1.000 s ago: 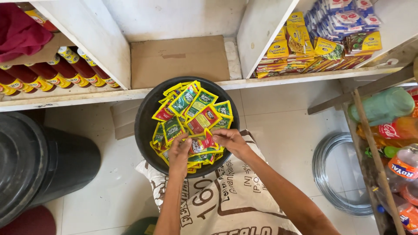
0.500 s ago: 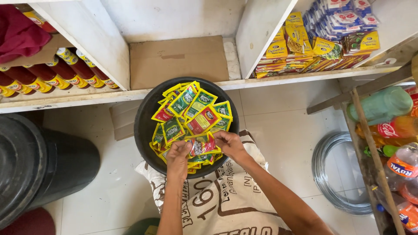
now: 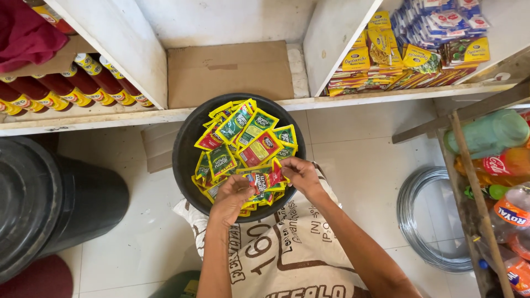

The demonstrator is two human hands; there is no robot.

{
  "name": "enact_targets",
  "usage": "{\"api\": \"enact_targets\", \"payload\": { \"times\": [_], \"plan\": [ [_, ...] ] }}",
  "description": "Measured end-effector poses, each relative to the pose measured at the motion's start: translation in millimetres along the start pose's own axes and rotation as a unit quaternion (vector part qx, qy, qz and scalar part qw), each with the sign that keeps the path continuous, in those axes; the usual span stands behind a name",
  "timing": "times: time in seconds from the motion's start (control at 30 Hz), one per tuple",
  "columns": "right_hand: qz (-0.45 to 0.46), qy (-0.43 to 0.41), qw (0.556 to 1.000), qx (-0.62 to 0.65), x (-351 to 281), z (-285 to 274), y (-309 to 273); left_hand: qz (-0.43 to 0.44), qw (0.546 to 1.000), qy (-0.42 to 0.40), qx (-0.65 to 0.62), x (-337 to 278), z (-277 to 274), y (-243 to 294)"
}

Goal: The recorder is stocking and organizing small seasoning packets onto shelves in a grocery store.

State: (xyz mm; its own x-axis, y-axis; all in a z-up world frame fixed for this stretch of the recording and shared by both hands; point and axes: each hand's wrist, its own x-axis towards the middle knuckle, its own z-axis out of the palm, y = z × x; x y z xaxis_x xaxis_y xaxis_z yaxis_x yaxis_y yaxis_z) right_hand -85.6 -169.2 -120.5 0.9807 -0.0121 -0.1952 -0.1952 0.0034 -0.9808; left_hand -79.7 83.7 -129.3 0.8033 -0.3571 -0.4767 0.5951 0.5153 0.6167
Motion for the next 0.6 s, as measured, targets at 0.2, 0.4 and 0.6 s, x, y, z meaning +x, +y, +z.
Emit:
{"api": "enact_targets", "payload": {
  "times": [0.2, 0.4, 0.6],
  "plan": [
    [0.044, 0.043, 0.993, 0.100, 7, -4, -18, 0.008, 0.999, -0.013, -0.033, 6, -4, -4],
    [0.049, 0.069, 0.986, 0.146, 15, -13, -22, 0.060, 0.997, -0.010, -0.057, 16, 3, -19],
    [0.004, 0.033, 0.996, 0.079, 14, -12, -36, 0.060, 0.997, 0.020, 0.035, 2, 41, 9]
  ]
}}
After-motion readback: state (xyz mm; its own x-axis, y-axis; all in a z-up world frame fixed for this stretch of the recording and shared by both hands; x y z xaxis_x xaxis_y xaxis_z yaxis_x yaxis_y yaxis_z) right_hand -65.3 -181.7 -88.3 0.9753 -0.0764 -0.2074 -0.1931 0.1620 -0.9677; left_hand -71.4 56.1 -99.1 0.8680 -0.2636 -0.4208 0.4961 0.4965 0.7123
